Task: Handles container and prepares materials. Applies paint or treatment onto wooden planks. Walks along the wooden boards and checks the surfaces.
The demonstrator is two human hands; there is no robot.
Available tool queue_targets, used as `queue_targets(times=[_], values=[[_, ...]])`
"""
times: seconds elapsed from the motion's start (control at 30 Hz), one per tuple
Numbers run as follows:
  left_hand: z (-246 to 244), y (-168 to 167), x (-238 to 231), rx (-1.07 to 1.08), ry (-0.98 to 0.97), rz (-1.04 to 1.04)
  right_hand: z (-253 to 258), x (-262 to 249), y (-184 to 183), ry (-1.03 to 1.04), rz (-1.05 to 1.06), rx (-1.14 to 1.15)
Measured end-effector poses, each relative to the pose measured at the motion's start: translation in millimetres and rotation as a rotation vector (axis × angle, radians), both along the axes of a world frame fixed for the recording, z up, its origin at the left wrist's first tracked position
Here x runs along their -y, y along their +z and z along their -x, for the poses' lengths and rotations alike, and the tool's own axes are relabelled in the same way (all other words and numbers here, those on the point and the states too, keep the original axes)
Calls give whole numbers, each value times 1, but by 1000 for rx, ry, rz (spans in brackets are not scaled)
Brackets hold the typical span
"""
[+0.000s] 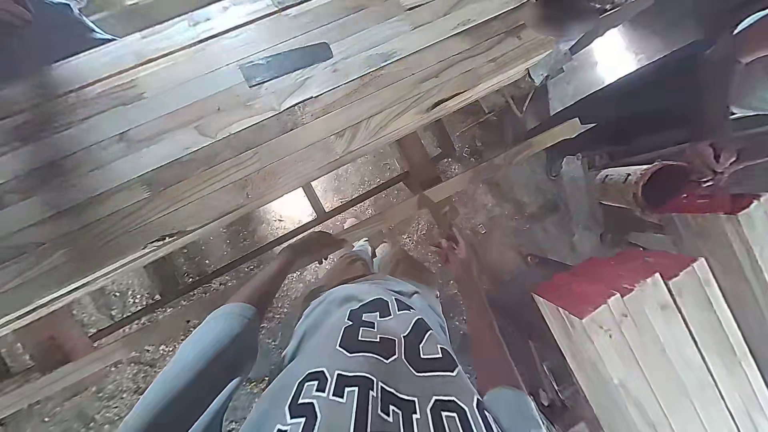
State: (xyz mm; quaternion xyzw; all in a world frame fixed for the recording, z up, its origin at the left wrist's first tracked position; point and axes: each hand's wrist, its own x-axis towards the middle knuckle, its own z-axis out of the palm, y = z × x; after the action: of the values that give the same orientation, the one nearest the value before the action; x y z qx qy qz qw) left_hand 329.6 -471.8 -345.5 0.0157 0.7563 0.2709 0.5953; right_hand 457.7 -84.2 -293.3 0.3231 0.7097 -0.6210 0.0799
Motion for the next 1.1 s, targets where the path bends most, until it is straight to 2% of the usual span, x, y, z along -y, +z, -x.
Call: queue_targets(times=[0.07,0.1,0.13,0.2,0.27,0.37,0.47,0.53,0.6,0.67,0.7,0.77,0.83,0.9,1.0,1.07,1.1], values=[[-4,-3,23,11,-17,-15,11,20,-16,199,-400,9],[-7,-5,39,21,-34,0,20,28,-20,269,-535,39],[-11,-8,56,36,-47,24,29,34,-27,331,-669,91],[-23,-4,80,46,-66,91,32,44,-38,471,-805,306],[-29,4,89,-41,-125,171,24,49,-36,511,-828,454],[-36,18,81,-147,-100,168,28,35,-2,413,-760,399],[-59,15,88,-241,-49,146,57,28,11,268,-544,276],[-59,12,91,-321,-63,160,72,50,19,257,-352,360],[-60,9,90,-364,-92,154,67,83,37,271,-134,424],[-60,13,92,-334,-98,118,48,107,48,325,-6,459],[-60,16,94,-292,-81,100,35,116,48,351,-28,458],[-50,21,95,-202,36,23,22,128,38,328,-201,367],[-50,13,103,-95,168,-63,11,143,14,272,-381,250],[-47,6,108,-31,210,-90,12,160,-11,259,-541,159],[-46,-4,113,-5,215,-121,12,183,-26,405,-782,409],[-47,-16,118,-14,214,-164,-1,194,-10,429,-829,553],[-46,-21,118,-38,198,-164,-5,190,-2,417,-823,553]])
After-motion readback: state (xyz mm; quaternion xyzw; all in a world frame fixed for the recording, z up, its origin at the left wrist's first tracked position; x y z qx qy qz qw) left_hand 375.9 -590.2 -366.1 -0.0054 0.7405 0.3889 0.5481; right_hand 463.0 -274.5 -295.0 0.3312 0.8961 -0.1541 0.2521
